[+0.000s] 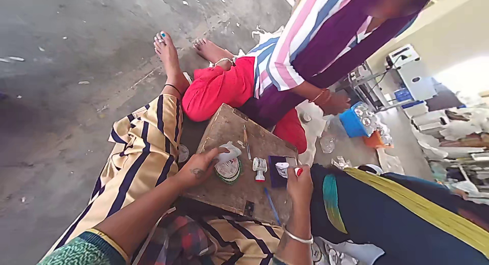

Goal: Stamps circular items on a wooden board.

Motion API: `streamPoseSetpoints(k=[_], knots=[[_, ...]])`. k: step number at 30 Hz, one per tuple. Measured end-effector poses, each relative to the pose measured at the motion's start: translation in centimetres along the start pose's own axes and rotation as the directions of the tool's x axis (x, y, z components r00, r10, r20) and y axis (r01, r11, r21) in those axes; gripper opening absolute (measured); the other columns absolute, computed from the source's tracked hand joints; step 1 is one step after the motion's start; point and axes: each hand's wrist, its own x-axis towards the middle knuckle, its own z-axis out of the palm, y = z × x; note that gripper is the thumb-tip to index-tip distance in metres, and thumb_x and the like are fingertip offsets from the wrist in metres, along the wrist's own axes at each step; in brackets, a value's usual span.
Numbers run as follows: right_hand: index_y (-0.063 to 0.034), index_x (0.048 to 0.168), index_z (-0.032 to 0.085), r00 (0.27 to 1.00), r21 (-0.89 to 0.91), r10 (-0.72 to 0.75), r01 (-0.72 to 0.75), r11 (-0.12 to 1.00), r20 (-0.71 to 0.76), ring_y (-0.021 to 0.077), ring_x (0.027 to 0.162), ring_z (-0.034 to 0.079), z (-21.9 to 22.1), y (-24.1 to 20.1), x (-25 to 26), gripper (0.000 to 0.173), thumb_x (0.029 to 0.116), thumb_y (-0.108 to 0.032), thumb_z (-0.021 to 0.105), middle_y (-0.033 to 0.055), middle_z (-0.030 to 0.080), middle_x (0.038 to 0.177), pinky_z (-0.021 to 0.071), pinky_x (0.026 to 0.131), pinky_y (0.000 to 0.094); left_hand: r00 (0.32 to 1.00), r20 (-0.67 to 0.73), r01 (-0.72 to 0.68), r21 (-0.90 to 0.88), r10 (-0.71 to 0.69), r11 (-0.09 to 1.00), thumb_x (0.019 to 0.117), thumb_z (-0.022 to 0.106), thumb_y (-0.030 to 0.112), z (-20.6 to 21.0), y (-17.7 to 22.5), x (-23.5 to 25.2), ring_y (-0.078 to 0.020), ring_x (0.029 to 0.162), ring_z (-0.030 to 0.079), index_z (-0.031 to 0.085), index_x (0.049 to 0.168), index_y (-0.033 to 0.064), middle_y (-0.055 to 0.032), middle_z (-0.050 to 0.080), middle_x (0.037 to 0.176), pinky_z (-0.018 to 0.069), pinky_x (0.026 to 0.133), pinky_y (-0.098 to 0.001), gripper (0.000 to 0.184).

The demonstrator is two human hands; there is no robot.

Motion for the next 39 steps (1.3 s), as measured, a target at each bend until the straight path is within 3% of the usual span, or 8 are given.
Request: streamPoseSetpoints(k=[6,15,19,23,29,31,34,39], knots=[[0.0057,0.111,0.065,0.889,0.138,-0.417,0.396,0.908,0.188,0.0280,0.071,0.067,2.8,-6.3,-5.5,0.028,0.0993,-0.019,0.060,0.0157,0.068,0.081,0.0526,0.065,0.0483,0.998,0.052,0.045,0.018,-0.046,0.999,0.1063,0.047,0.005,-0.2,0.3,0.1,-0.0447,0.108,0.068,0.053,0.145,0.0018,-0.0281,0.067,0.122,0.0502,0.097,-0.0607,0.039],[0.0044,0.128,0.058,0.930,-0.142,-0.179,0.235,0.962,0.322,0.0384,0.093,0.072,6.7,-10.9,-7.3,0.036,0.1035,-0.022,0.059,0.0225,0.072,0.099,0.0548,0.082,0.0532,0.992,0.086,0.094,0.047,-0.097,0.995,0.1064,0.045,0.003,-0.3,0.7,0.2,-0.0441,0.113,0.066,0.052,0.147,0.0025,-0.0277,0.065,0.126,0.0493,0.100,-0.0586,0.041],[0.0106,0.121,0.061,0.959,0.084,-0.274,0.268,0.960,0.066,0.0388,0.084,0.071,4.7,-7.8,-6.7,0.035,0.0999,-0.018,0.061,0.0247,0.071,0.093,0.0556,0.075,0.0558,0.990,0.141,-0.003,0.087,-0.009,0.996,0.1025,0.044,-0.002,-0.5,0.6,0.3,-0.0443,0.114,0.065,0.067,0.132,0.0034,-0.0277,0.065,0.126,0.0494,0.098,-0.0603,0.038],[0.0133,0.123,0.056,0.988,0.141,-0.103,0.119,0.983,-0.116,0.0360,0.090,0.067,-0.2,-3.3,-4.4,0.036,0.1020,-0.016,0.055,0.0274,0.067,0.100,0.0524,0.080,0.0535,0.929,0.370,-0.113,0.261,0.009,0.959,0.1045,0.056,0.014,-0.9,1.0,0.6,-0.0484,0.119,0.063,0.061,0.140,0.0032,-0.0284,0.058,0.142,0.0483,0.097,-0.0635,0.037],[0.0101,0.125,0.057,0.992,0.025,0.092,-0.090,0.996,-0.083,0.0398,0.102,0.064,-2.5,2.8,0.0,0.034,0.1049,-0.017,0.053,0.0294,0.065,0.109,0.0473,0.089,0.0579,0.878,0.474,-0.134,0.374,-0.065,0.918,0.1032,0.062,0.020,-1.3,2.4,1.8,-0.0486,0.121,0.062,0.066,0.133,0.0001,-0.0270,0.057,0.142,0.0476,0.098,-0.0632,0.036],[0.0100,0.125,0.057,0.993,0.023,0.102,-0.101,0.995,-0.054,0.0393,0.102,0.063,-2.5,3.4,0.3,0.034,0.1050,-0.017,0.053,0.0288,0.065,0.109,0.0469,0.089,0.0579,0.900,0.433,-0.116,0.337,-0.045,0.934,0.1061,0.055,0.019,-1.2,2.0,1.6,-0.0495,0.118,0.063,0.070,0.126,-0.0006,-0.0281,0.061,0.137,0.0476,0.097,-0.0640,0.031],[0.0081,0.123,0.058,0.993,0.002,0.109,-0.109,0.994,-0.042,0.0385,0.099,0.063,-2.5,3.8,0.8,0.033,0.1049,-0.019,0.054,0.0271,0.065,0.106,0.0471,0.087,0.0580,0.969,0.242,-0.117,0.252,0.054,0.961,0.1043,0.057,0.019,-0.4,0.7,0.8,-0.0456,0.102,0.070,0.075,0.109,-0.0022,-0.0262,0.072,0.108,0.0520,0.088,-0.0623,0.028],[0.0072,0.130,0.056,0.982,-0.096,0.186,-0.187,0.978,-0.022,0.0455,0.106,0.065,-2.1,2.3,1.7,0.039,0.1053,-0.023,0.054,0.0307,0.066,0.112,0.0476,0.091,0.0622,0.998,0.062,-0.012,0.164,0.002,0.986,0.0996,0.065,0.019,0.1,0.4,0.5,-0.0415,0.086,0.070,0.068,0.097,-0.0068,-0.0240,0.070,0.089,0.0526,0.079,-0.0605,0.026]])
